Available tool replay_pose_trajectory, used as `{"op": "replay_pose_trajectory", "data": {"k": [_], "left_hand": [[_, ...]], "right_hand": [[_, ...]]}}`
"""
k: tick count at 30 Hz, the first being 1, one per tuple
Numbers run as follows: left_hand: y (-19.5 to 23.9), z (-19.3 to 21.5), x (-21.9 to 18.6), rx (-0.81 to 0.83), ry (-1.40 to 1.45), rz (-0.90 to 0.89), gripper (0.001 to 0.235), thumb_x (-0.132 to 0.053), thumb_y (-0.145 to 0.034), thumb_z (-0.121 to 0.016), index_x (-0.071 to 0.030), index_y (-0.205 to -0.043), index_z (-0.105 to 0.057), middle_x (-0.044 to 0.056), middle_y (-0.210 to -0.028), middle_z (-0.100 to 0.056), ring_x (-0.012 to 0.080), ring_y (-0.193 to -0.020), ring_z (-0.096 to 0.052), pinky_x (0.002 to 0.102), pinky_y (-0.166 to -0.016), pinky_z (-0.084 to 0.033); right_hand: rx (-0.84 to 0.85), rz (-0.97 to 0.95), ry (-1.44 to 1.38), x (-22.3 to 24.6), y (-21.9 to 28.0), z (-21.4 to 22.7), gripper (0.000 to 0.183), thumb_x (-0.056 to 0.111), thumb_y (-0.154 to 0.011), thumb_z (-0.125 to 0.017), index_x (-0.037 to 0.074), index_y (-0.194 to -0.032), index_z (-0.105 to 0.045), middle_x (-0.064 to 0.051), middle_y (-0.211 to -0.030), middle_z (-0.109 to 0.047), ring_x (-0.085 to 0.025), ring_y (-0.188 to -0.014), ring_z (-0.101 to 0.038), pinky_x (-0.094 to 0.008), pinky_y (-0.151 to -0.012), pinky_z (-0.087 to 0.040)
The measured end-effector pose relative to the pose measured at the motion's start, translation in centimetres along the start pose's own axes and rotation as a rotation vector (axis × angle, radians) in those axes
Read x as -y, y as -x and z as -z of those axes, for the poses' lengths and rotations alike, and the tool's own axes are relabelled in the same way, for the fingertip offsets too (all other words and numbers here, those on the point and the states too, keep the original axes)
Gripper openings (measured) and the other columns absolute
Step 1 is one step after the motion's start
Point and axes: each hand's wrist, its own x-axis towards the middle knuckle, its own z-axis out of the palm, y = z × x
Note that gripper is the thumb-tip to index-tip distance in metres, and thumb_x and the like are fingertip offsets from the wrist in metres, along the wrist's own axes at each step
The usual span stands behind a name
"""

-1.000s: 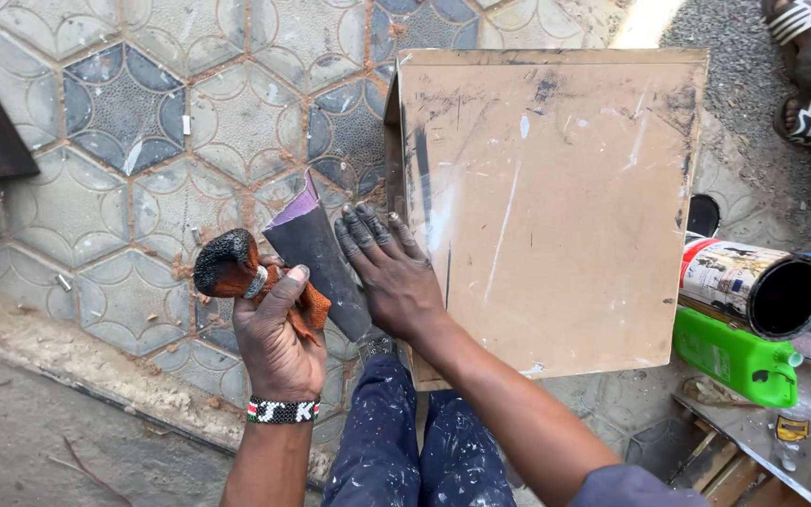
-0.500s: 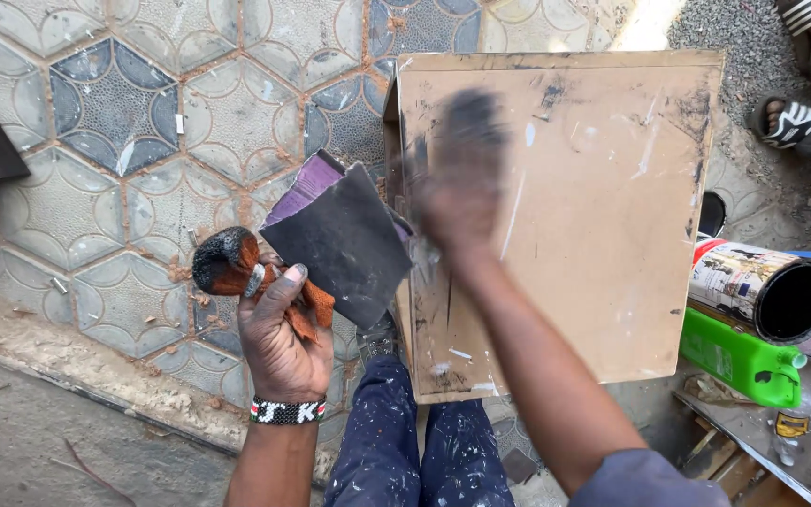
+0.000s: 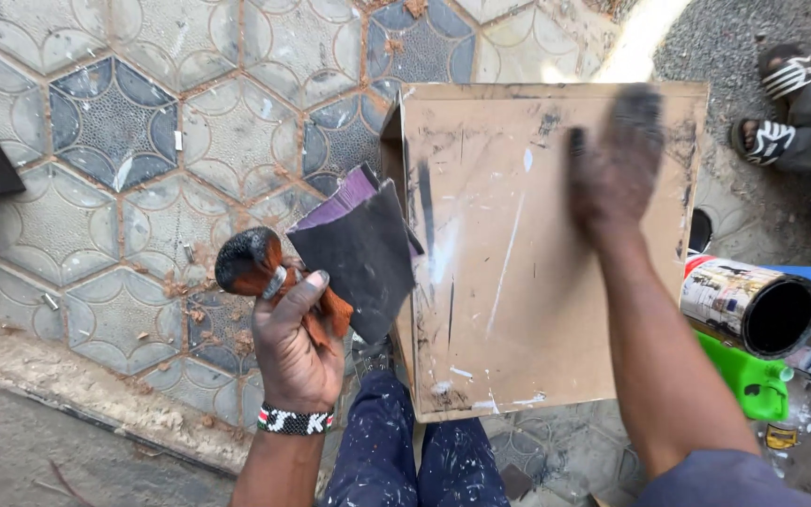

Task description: The person applies black paint to a rectangular wooden board using a cloth, then moves the board to a nearby surface. They subsequently pick up a sanding block and sand the surface of a different, unpainted wooden board.

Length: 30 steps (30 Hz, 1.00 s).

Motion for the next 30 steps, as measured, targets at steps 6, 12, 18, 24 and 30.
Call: {"op": "replay_pose_trajectory", "data": {"k": [6, 12, 18, 24, 30], "left_hand": [[0.0, 1.5, -3.3, -0.064, 0.07, 0.049, 0.032, 0.008, -0.094, -0.085, -0.015, -0.116, -0.084, -0.008, -0.103, -0.081, 0.0139, -0.086, -0.081, 0.032, -0.071, -0.071], [1.3, 1.0, -4.6, -0.039, 0.14, -0.046, 0.02, 0.004, -0.097, -0.077, -0.016, -0.1, -0.078, -0.006, -0.094, -0.075, 0.0155, -0.092, -0.077, 0.034, -0.088, -0.066], [3.5, 0.0, -2.0, -0.016, 0.284, -0.041, 0.028, 0.001, -0.092, -0.074, -0.012, -0.113, -0.086, 0.007, -0.121, -0.09, 0.0292, -0.116, -0.085, 0.046, -0.109, -0.067], [7.5, -3.1, 5.9, -0.06, 0.289, -0.035, 0.026, 0.005, -0.092, -0.081, -0.019, -0.101, -0.076, -0.008, -0.09, -0.074, 0.0135, -0.071, -0.074, 0.026, -0.065, -0.059], [12.7, -8.1, 15.9, -0.11, 0.302, -0.07, 0.032, 0.003, -0.085, -0.084, -0.012, -0.113, -0.08, -0.007, -0.103, -0.074, 0.0116, -0.089, -0.069, 0.026, -0.079, -0.056]], "right_hand": [[0.222, -0.564, -0.225, 4.8, 1.6, 2.1, 0.128, 0.092, -0.107, -0.002, -0.005, -0.189, 0.0, -0.03, -0.2, 0.004, -0.046, -0.189, 0.003, -0.055, -0.153, 0.003], [0.378, 0.396, -0.661, 25.7, -3.5, 10.1, 0.081, 0.07, -0.128, -0.038, 0.031, -0.19, -0.004, -0.014, -0.168, -0.075, -0.041, -0.176, -0.046, -0.057, -0.15, -0.016], [0.411, 0.386, -1.0, 28.5, -7.9, 17.7, 0.085, 0.041, -0.137, -0.075, 0.044, -0.196, -0.015, 0.006, -0.084, -0.047, -0.013, -0.074, -0.054, -0.036, -0.077, -0.053], [0.4, 0.306, -0.569, 13.0, -3.4, 5.5, 0.09, 0.066, -0.124, -0.044, 0.009, -0.191, -0.026, -0.017, -0.198, -0.032, -0.038, -0.184, -0.017, -0.057, -0.145, -0.014], [0.476, 0.308, -0.293, -2.2, -1.1, 7.0, 0.098, 0.077, -0.117, -0.02, 0.019, -0.194, -0.005, -0.005, -0.204, 0.003, -0.026, -0.187, 0.007, -0.047, -0.148, 0.008]]}}
